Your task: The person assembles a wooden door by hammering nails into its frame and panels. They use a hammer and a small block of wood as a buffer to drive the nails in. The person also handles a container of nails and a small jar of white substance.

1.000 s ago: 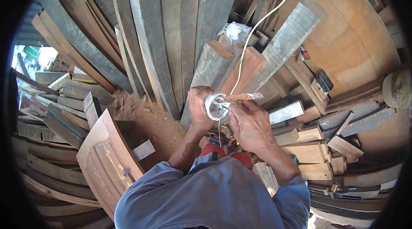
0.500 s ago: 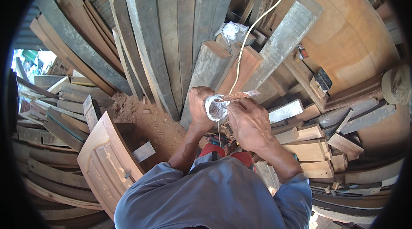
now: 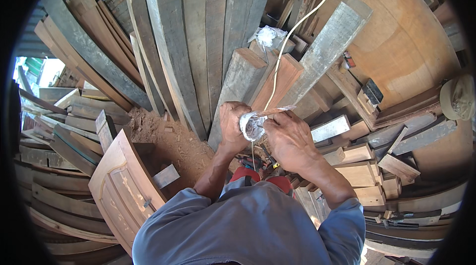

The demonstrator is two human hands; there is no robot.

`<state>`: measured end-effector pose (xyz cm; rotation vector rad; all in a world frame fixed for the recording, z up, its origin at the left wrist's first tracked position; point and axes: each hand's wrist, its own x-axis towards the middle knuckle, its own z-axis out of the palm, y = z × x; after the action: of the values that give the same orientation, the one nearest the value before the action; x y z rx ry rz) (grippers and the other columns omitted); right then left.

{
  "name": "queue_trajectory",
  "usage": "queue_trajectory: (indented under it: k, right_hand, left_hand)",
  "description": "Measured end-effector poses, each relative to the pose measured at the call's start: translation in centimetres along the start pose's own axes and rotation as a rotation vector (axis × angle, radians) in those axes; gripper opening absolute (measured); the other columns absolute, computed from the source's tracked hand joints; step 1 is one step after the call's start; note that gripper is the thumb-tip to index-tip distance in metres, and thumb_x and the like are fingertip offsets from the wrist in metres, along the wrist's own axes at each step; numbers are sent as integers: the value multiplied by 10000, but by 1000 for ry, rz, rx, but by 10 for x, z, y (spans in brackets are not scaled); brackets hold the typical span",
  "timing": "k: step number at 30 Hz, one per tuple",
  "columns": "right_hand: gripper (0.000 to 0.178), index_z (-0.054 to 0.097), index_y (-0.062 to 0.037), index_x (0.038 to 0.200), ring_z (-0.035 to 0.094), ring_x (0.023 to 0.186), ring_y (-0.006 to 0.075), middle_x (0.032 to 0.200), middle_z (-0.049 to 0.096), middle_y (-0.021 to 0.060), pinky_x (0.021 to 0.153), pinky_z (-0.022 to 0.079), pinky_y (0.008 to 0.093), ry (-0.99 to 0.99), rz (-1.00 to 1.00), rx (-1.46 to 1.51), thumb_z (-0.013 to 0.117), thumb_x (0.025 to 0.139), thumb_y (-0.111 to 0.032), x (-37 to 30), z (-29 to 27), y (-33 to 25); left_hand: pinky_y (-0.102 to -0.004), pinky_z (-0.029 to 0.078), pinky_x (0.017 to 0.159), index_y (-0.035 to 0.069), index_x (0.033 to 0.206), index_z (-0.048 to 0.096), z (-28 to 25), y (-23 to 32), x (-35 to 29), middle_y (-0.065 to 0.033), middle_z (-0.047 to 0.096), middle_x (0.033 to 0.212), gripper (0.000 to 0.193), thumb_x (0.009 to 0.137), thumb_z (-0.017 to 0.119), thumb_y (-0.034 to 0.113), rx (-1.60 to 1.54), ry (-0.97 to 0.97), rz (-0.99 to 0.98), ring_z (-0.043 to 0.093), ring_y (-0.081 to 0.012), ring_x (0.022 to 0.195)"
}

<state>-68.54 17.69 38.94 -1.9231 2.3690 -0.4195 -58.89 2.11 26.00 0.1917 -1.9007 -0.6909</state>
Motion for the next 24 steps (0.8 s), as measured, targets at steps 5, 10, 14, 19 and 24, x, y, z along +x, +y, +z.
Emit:
queue_trajectory:
  k: [5, 10, 14, 19, 24]
  right_hand:
    - [264, 677, 7, 1054, 653, 998, 428, 1048, 662, 195, 870, 551, 523, 165, 3, 97, 685, 793, -29, 3, 2, 3]
    - [263, 682, 8, 1056, 658, 1002, 423, 1080, 674, 195, 872, 551, 520, 165, 9, -17, 667, 795, -24, 3, 3, 3]
    - [240, 687, 6, 1048, 657, 1008, 419, 1069, 670, 195, 875, 549, 523, 153, -23, -19, 656, 812, -25, 4, 3, 5]
    - [204, 686, -1, 1026, 654, 1019, 423, 1042, 664, 194, 879, 547, 532, 102, 12, 9, 655, 826, -24, 1, 5, 11]
    - [183, 679, -13, 1007, 655, 1004, 412, 1022, 661, 186, 850, 546, 538, 20, 50, 19, 679, 825, -20, -2, -1, 10]
  left_hand:
    - [-467, 415, 836, 106, 1062, 626, -1, 4, 7, -93, 655, 1002, 453, 699, 894, 150, -25, 6, -53, 620, -327, 956]
    - [-467, 415, 843, 114, 1063, 622, -1, 2, 11, -85, 657, 1001, 457, 698, 895, 142, -12, -13, -8, 622, -322, 949]
    - [-467, 415, 846, 123, 1068, 617, 1, -2, 8, -77, 659, 1002, 457, 702, 891, 138, -21, -6, 10, 626, -318, 947]
    - [-469, 414, 847, 124, 1078, 614, 4, -1, 8, -81, 660, 1010, 471, 699, 894, 142, -31, -8, 11, 629, -321, 954]
    - [-473, 413, 846, 121, 1085, 620, 5, 2, 11, -89, 662, 1021, 475, 700, 896, 154, -18, -41, -14, 626, -331, 962]
